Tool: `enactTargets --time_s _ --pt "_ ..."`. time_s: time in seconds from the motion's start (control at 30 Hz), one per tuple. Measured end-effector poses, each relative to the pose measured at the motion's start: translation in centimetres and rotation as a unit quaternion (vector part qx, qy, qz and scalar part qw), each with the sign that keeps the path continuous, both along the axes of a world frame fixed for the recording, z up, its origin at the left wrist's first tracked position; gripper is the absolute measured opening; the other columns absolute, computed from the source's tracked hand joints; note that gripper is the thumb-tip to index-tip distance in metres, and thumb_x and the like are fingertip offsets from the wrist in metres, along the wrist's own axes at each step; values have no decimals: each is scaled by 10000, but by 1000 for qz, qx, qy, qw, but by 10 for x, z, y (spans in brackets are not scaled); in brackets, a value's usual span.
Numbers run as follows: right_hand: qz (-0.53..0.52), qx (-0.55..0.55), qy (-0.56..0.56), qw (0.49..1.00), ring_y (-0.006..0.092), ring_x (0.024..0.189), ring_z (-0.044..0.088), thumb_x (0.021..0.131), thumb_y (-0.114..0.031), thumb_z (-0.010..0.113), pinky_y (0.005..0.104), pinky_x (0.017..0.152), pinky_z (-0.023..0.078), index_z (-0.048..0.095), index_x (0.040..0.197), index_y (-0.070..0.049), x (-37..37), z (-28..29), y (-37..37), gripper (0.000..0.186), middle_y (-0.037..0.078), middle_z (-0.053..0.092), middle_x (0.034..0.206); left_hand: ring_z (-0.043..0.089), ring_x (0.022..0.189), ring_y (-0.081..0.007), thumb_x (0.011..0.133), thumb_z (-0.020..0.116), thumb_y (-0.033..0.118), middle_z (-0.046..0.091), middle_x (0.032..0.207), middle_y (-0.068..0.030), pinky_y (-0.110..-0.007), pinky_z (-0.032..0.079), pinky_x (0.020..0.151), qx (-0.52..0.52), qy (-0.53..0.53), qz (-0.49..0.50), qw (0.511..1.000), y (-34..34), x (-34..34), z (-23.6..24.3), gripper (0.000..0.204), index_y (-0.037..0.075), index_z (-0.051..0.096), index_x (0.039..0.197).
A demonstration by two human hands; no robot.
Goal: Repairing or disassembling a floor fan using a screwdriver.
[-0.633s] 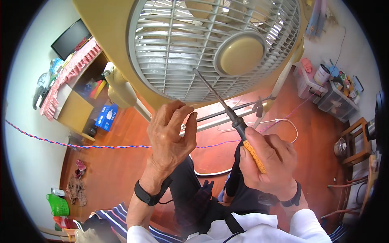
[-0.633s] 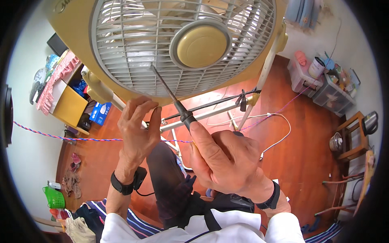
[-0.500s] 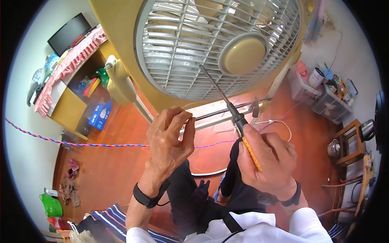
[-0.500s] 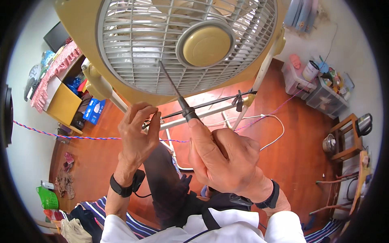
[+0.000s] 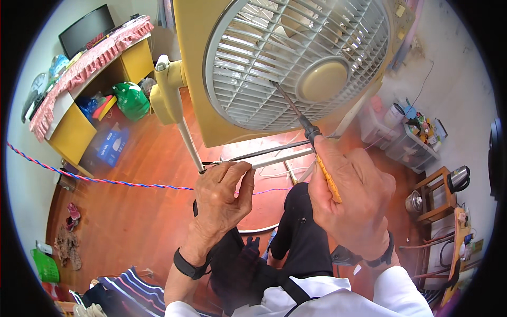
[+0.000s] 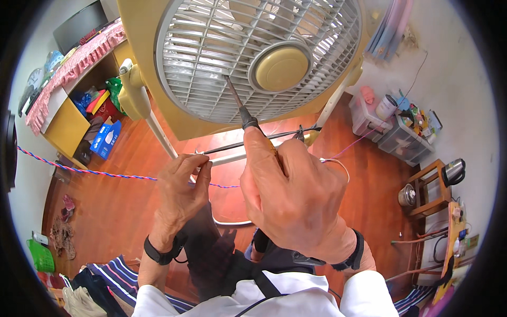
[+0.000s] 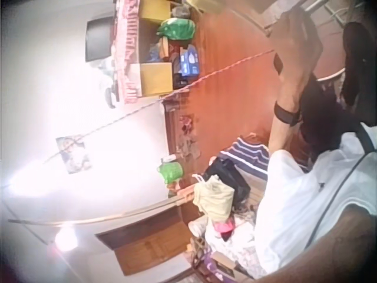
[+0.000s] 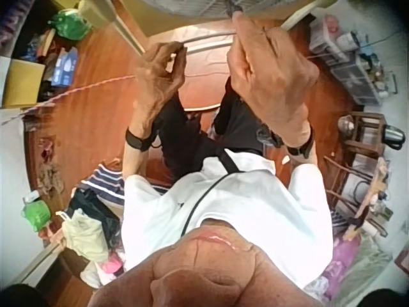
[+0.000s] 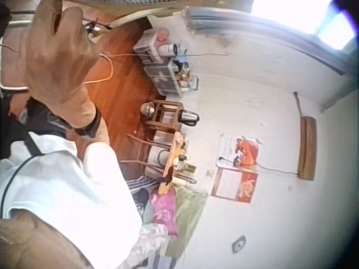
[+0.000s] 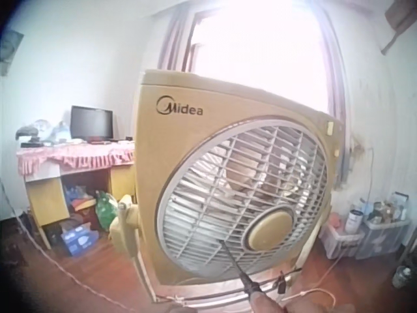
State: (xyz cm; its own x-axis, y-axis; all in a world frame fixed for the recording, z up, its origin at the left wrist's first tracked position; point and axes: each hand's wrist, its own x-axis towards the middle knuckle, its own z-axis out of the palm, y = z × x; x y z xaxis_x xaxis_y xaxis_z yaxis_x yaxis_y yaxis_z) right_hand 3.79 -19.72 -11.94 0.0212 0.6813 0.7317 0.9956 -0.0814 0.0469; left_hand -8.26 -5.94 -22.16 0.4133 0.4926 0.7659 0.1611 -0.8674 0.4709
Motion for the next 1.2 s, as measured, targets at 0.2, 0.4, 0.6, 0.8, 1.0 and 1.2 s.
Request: enactTargets --time_s 0.2,0.4,0.6,0.8,1.0,1.2 --pt "38 95 2 995 160 422 452 611 -7 651 279 364 323 643 972 -37 18 -4 12 362 35 458 592 572 577 -237 670 660 -20 593 656 -81 -322 428 515 -2 -10 -18 1000 -6 3 -1 140 28 606 790" --pt "80 110 85 987 184 499 531 642 26 649 279 426 405 631 979 -15 29 -15 10 340 79 552 661 570 558 -203 716 644 -26 607 695 -97 -276 452 487 -2 30 -26 999 -7 2 -2 121 10 598 821" --pt "113 119 164 973 187 577 562 682 20 640 269 507 435 617 994 12 41 -27 11 312 122 596 730 575 568 -203 718 644 -25 602 690 -91 -275 460 499 -13 35 -32 999 -6 9 -4 117 13 591 815" --pt "159 113 301 934 126 665 581 741 -2 623 226 594 450 598 1026 25 52 -41 3 288 105 628 809 592 740 -254 672 672 -8 597 827 -113 -321 464 620 6 -21 4 1000 -1 7 2 232 21 614 895" --pt "164 91 409 893 109 706 590 750 -3 623 223 625 460 578 1048 30 60 -41 -15 303 82 633 823 430 1104 -310 701 677 22 471 1144 -167 -389 358 907 166 -108 170 965 33 -7 51 515 16 486 1179" --pt "168 102 334 922 123 673 600 713 7 639 234 613 465 590 987 21 56 -34 -15 279 90 637 802 404 1132 -307 748 676 141 475 1160 -173 -406 308 944 183 -100 181 961 58 -2 86 530 3 453 1208"
